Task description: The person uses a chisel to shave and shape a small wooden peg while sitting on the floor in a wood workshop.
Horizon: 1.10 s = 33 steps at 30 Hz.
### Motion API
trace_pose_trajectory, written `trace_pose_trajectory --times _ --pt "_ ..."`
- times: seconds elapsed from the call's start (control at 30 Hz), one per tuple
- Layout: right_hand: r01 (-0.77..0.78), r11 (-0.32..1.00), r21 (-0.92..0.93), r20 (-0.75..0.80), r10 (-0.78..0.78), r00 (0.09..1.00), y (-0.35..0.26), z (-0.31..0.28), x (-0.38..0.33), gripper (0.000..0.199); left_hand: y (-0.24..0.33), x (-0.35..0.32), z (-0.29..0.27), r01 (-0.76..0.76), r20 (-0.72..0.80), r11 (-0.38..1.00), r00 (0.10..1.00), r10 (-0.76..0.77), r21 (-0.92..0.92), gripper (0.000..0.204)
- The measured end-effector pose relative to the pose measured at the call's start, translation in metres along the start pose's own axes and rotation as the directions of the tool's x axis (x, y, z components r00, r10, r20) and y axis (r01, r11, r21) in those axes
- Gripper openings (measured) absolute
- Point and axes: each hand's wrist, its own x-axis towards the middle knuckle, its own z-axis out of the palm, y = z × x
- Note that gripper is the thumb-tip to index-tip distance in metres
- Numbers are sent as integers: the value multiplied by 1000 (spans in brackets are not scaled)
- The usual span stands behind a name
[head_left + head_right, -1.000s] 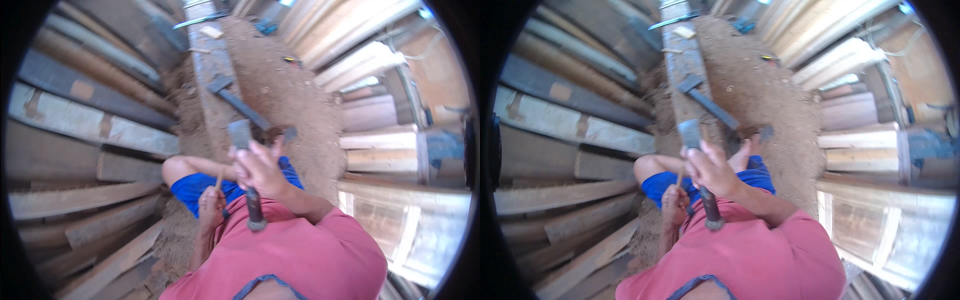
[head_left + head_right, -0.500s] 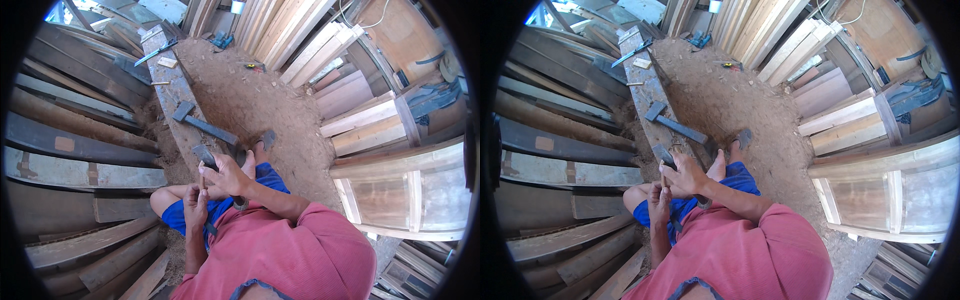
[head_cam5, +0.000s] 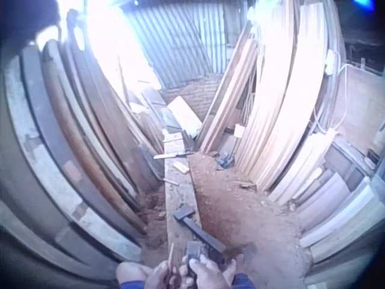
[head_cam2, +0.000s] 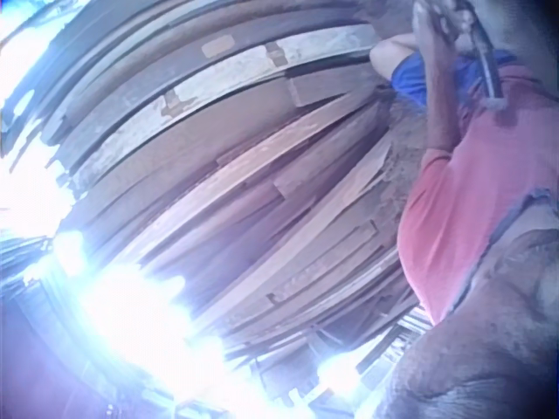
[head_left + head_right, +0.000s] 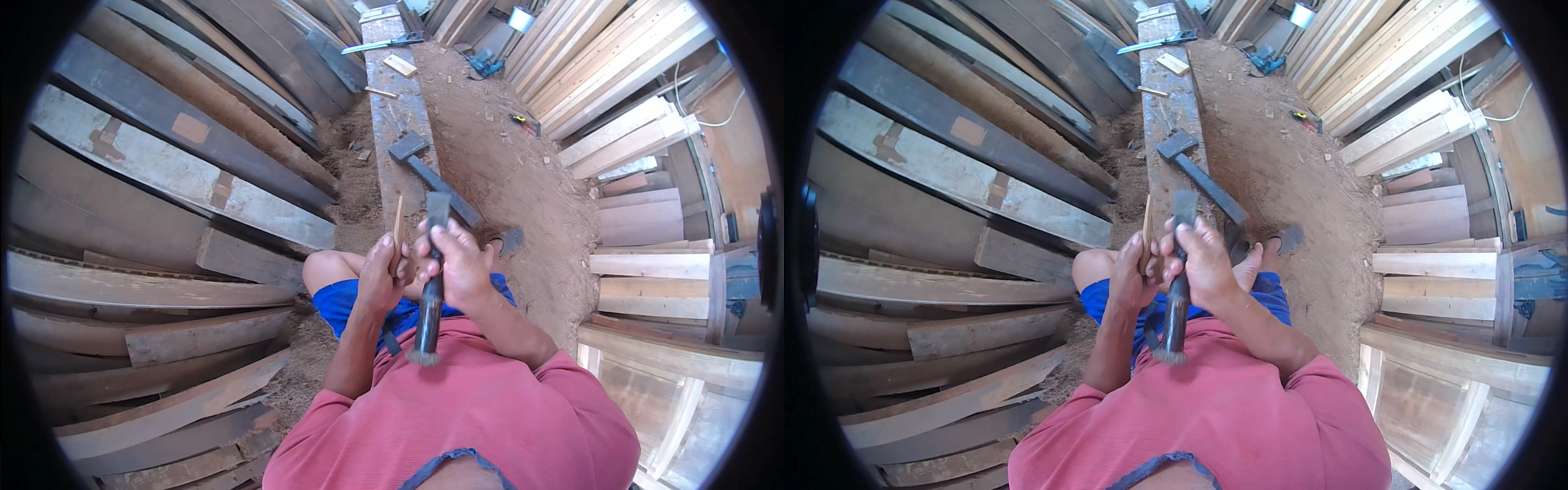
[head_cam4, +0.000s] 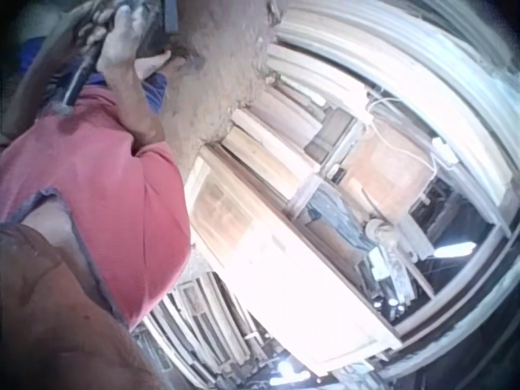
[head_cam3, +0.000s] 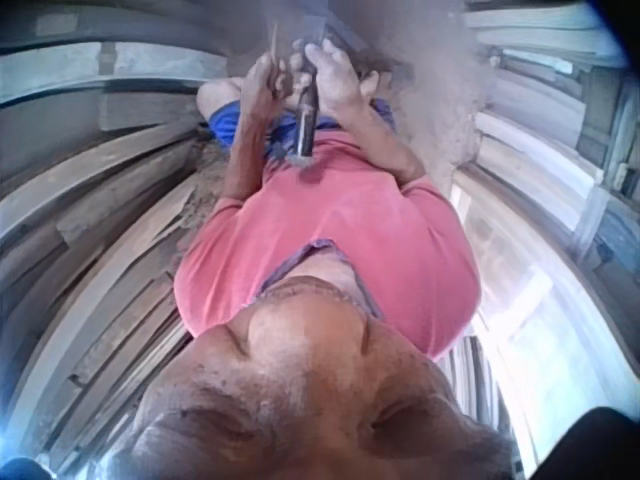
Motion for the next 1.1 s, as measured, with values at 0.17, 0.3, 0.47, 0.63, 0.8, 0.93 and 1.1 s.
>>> trace_pose_trajectory --times 0.17,0.3,0.47,0.63,0.8,0.93,1.1 --pt "-401 916 13 148 395 907 22 40 -27 15 23 -3 -1 -164 -75 966 980 182 199 27" --pt "-366 928 -71 174 373 911 21 51 -38 15 27 -23 -11 -299 23 798 941 338 523 28" --pt "-337 936 -100 162 349 923 17 50 -43 17 31 -38 -5 -326 40 700 919 392 635 31" --pt "-318 942 -107 176 332 927 16 50 -46 16 32 -41 3 -327 33 697 916 399 639 33" --pt "-11 996 -93 157 26 987 -30 39 -59 19 -7 -83 -26 -491 374 227 831 413 841 29" --pt "-67 997 -24 69 68 995 -41 27 -57 18 -23 -102 -48 -68 -105 789 981 165 610 30" --pt "-368 928 61 68 364 929 5 42 -16 16 12 -32 -31 -149 -75 986 985 154 71 28"
